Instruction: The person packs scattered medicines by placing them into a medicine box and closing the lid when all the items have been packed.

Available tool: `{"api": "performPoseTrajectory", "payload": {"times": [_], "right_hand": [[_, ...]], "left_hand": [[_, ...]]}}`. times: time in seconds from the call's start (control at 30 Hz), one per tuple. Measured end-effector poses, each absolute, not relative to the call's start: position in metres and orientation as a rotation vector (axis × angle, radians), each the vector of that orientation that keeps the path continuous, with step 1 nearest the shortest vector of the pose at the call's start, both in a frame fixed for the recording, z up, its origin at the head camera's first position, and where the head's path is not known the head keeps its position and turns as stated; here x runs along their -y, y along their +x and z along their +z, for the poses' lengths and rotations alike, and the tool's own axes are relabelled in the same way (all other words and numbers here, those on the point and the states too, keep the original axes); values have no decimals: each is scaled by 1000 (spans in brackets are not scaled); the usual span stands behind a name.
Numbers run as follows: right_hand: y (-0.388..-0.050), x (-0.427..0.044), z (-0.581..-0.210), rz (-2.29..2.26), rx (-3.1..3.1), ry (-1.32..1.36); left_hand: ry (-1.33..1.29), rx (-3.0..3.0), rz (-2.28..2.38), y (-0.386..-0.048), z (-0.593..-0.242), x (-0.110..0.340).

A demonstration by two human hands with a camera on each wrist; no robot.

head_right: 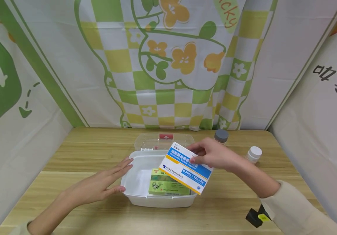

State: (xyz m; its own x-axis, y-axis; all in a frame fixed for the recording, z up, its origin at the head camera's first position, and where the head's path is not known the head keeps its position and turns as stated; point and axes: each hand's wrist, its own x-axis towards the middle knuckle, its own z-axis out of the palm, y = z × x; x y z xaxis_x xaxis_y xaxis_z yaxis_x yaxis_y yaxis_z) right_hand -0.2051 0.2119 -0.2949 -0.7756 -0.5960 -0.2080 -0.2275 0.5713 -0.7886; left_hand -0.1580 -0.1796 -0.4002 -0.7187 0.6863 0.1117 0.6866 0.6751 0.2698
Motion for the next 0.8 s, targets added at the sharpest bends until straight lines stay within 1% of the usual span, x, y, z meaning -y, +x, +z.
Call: {"api": "performPoseTrajectory", "payload": {"times": [0.27, 0.53, 0.8], "right_hand": [[-208, -204, -295, -1043, -2376, -636], [-213, -195, -296, -988, -2406, -748], [-218, -188, -298, -954, -2415, -790]], "left_hand": [[-1191, 2859, -449, -158, -400, 180], [-1176, 2865, -404, -157, -401, 180], [-1159, 2885, -390, -155, -398, 179]]}}
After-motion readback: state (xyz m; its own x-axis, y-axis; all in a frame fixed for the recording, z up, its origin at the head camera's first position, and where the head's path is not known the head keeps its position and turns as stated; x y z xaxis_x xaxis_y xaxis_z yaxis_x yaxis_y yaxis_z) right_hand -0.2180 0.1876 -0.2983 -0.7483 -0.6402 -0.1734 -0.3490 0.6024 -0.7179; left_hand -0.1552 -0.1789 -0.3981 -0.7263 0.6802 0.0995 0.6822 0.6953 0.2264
